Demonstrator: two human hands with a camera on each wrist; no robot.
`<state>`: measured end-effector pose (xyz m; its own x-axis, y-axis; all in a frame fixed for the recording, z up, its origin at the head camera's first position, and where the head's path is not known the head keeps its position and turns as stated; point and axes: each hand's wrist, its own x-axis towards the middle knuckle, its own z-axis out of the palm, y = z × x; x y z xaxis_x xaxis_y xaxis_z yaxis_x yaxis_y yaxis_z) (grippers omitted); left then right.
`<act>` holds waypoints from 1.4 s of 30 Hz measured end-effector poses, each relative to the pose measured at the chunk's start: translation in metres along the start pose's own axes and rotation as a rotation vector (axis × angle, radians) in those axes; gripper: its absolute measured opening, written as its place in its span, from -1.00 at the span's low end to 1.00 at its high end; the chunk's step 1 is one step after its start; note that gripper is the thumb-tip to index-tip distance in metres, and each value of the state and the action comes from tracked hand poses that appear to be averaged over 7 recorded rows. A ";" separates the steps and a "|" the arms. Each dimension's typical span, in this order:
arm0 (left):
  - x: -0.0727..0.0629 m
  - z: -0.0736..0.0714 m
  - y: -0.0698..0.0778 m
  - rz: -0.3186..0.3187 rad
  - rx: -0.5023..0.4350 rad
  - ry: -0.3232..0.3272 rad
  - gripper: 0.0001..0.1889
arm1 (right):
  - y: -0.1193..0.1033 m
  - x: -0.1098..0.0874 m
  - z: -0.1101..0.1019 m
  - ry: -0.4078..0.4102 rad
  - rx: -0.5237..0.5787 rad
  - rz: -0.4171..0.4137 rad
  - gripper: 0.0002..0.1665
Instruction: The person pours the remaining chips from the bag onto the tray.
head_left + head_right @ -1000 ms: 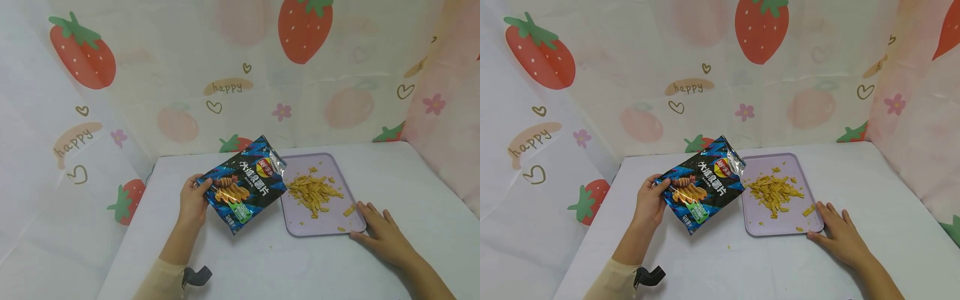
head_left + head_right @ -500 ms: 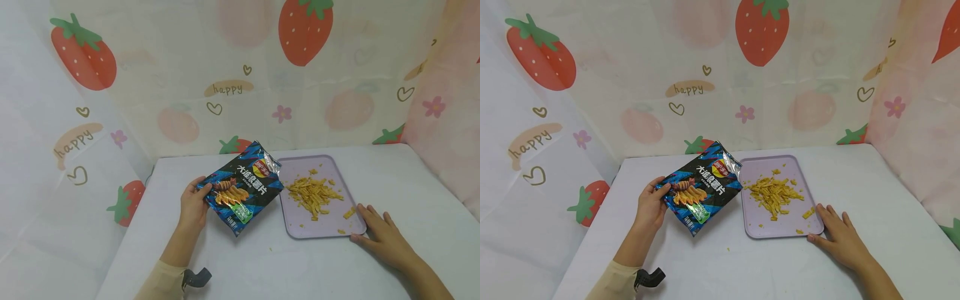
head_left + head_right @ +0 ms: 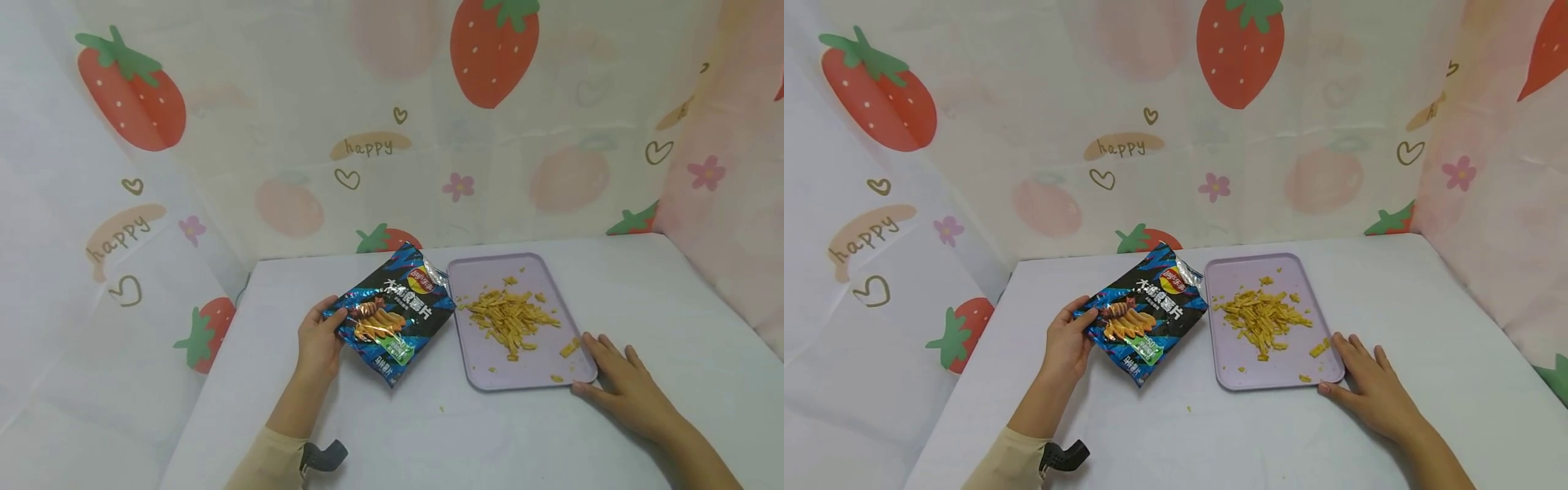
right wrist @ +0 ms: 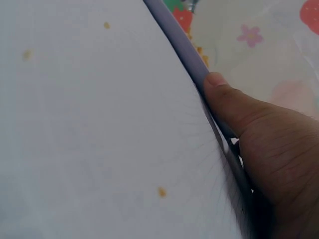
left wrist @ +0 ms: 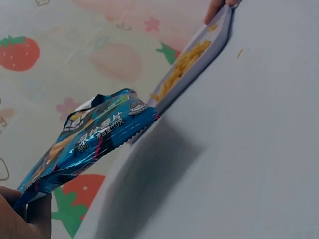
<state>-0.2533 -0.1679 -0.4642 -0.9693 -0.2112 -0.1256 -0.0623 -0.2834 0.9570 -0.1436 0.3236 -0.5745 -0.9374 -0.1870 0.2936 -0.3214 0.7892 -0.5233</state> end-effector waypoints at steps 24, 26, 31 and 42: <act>0.007 -0.008 -0.016 -0.059 0.033 0.059 -0.51 | -0.003 -0.001 -0.004 -0.017 0.011 0.003 0.08; 0.007 -0.012 -0.014 -0.053 0.087 0.043 -0.51 | -0.004 -0.001 -0.004 -0.017 0.025 0.007 0.07; 0.003 -0.028 -0.006 -0.045 0.198 0.005 -0.47 | -0.007 -0.001 -0.001 -0.028 0.049 0.021 0.08; -0.017 -0.055 -0.005 -0.084 0.387 -0.093 -0.46 | -0.001 -0.001 -0.001 -0.012 0.020 -0.008 0.07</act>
<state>-0.2232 -0.2143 -0.4811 -0.9733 -0.1116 -0.2005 -0.2100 0.0809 0.9744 -0.1419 0.3232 -0.5738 -0.9361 -0.2006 0.2889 -0.3319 0.7755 -0.5371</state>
